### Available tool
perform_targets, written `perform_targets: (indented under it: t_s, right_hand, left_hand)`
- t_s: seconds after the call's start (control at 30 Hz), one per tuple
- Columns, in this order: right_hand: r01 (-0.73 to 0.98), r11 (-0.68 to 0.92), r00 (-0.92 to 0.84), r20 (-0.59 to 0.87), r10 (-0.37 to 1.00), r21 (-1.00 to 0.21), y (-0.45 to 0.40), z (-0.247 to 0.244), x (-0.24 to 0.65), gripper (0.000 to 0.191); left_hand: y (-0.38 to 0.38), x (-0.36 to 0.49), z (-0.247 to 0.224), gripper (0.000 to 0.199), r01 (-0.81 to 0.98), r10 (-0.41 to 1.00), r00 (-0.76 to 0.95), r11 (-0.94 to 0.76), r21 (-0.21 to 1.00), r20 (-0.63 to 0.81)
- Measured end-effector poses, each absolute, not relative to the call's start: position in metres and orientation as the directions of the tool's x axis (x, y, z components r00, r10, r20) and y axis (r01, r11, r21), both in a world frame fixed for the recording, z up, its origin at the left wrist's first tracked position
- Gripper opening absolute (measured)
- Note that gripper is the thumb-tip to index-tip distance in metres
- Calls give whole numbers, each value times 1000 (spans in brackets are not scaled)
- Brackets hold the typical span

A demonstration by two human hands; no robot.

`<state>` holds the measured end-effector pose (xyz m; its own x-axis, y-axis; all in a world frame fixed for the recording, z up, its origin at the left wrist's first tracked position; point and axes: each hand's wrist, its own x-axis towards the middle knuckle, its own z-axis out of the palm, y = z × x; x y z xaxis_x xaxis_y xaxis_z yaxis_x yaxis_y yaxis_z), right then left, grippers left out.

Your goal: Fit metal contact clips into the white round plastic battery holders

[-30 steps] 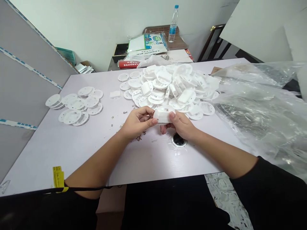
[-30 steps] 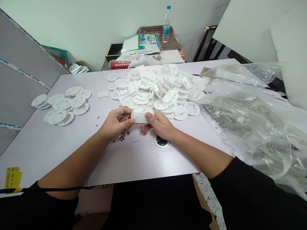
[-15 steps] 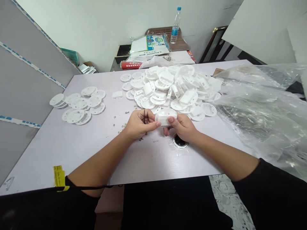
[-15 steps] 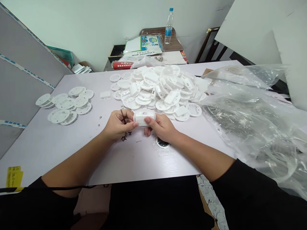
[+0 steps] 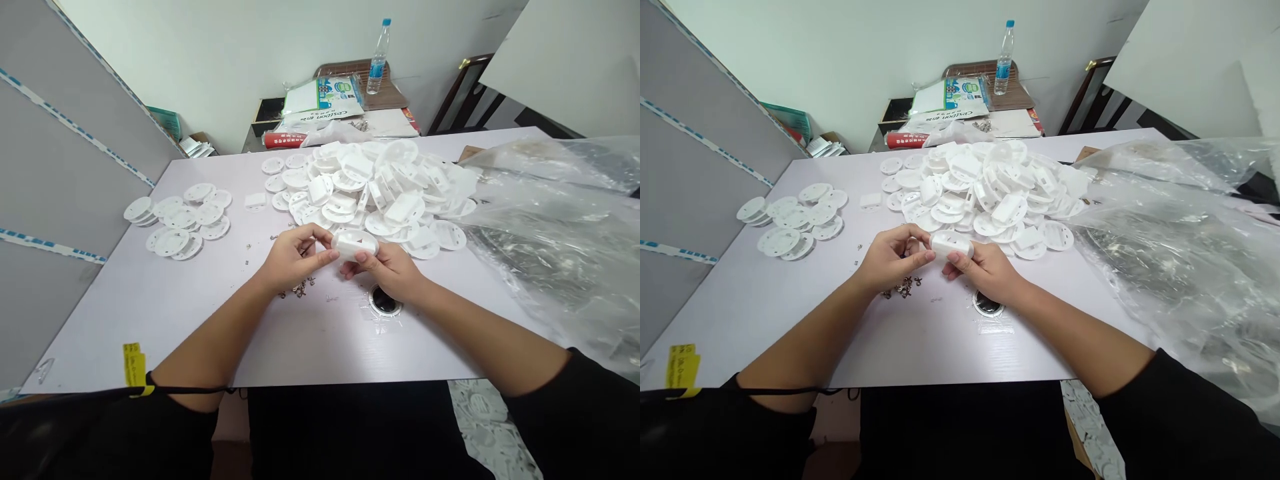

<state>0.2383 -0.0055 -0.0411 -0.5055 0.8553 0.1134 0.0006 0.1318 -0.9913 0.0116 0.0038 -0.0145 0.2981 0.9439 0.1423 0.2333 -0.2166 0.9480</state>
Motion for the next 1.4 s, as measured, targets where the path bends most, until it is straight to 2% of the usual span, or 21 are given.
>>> perform_targets:
  t_s: [0.1, 0.17, 0.23, 0.3, 0.4, 0.57, 0.8, 1.03, 1.13, 1.4]
  right_hand:
    - [86, 239, -468, 172, 867, -967, 0, -42, 244, 40]
    - [144, 356, -447, 260, 856, -923, 4, -41, 246, 34]
    - [206, 478, -438, 356, 825, -854, 6, -38, 248, 27]
    - [242, 549, -421, 423, 802, -800, 8, -36, 249, 22]
    - [241, 595, -436, 462, 772, -766, 9, -34, 250, 21]
    - [250, 576, -565, 365, 740, -779, 7, -35, 251, 28]
    - [225, 739, -626, 487, 609, -635, 9, -44, 249, 36]
    - [264, 801, -632, 531, 565, -537, 13, -45, 250, 36]
    - [266, 815, -638, 539, 550, -515, 13, -45, 250, 36]
    - [279, 813, -649, 523, 552, -512, 14, -45, 251, 37]
  left_hand:
    - [13, -9, -7, 27, 377, 973, 80, -229, 897, 215]
    - [20, -25, -3, 22, 568, 963, -28, -204, 797, 267]
    - [26, -39, 0, 17, 782, 958, -47, -142, 607, 285]
    - [29, -46, 0, 18, 898, 976, -43, -57, 436, 215]
    - [29, -44, -3, 21, 943, 994, -19, -20, 333, 112]
    - [27, -32, -13, 26, 938, 994, 47, -79, 338, 100]
    - [33, -33, -20, 26, 952, 991, 74, -105, 288, 115]
    - [31, -44, -9, 21, 893, 962, 260, -273, 357, 84]
    - [29, -42, -5, 20, 893, 972, 210, -234, 384, 103]
    - [27, -34, -7, 7, 933, 997, 71, -54, 355, -37]
